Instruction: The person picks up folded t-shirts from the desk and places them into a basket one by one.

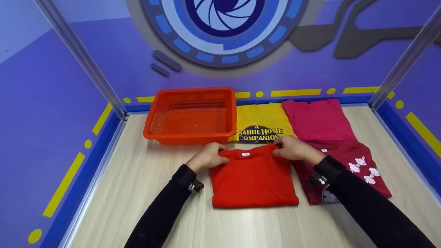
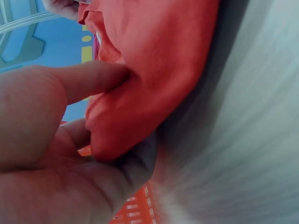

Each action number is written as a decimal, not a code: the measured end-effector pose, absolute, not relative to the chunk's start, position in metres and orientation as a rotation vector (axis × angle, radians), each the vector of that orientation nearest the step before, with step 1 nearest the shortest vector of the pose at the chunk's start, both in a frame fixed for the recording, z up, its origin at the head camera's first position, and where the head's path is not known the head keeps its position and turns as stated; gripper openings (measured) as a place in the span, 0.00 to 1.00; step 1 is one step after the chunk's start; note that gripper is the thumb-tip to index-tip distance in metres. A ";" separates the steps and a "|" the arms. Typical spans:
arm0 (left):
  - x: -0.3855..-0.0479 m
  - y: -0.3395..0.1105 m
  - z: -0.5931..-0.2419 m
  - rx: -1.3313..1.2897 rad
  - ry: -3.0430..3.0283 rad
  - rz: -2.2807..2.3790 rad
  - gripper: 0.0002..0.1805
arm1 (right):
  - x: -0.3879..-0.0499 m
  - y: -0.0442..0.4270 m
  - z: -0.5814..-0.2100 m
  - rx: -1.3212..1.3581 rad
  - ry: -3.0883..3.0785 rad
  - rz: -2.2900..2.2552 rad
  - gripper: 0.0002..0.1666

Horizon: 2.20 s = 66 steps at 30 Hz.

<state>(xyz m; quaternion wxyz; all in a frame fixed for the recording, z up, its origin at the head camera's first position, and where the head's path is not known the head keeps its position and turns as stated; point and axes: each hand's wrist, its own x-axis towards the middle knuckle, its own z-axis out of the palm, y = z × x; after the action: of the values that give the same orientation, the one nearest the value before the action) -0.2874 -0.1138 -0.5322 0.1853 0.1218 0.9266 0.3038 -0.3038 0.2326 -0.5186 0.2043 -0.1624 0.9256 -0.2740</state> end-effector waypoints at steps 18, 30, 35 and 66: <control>-0.266 -0.124 -0.495 0.372 2.587 1.200 0.15 | -0.280 0.256 -0.470 -0.480 2.632 -0.905 0.16; -0.255 -0.148 -0.434 0.712 2.632 1.296 0.05 | -0.253 0.260 -0.407 -0.532 2.702 -1.059 0.15; -0.256 -0.152 -0.421 0.773 2.729 1.400 0.07 | -0.244 0.254 -0.388 -0.607 2.846 -1.148 0.12; -0.270 -0.222 -0.407 0.709 2.791 1.408 0.08 | -0.254 0.205 -0.396 -0.923 2.934 -1.092 0.12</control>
<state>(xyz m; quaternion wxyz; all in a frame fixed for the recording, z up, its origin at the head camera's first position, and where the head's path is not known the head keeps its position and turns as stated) -0.2700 -0.2223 -0.4071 -0.0318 0.2212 0.8703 0.4389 -0.2538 0.2047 -0.3957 -0.0610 -0.2822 0.8972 -0.3341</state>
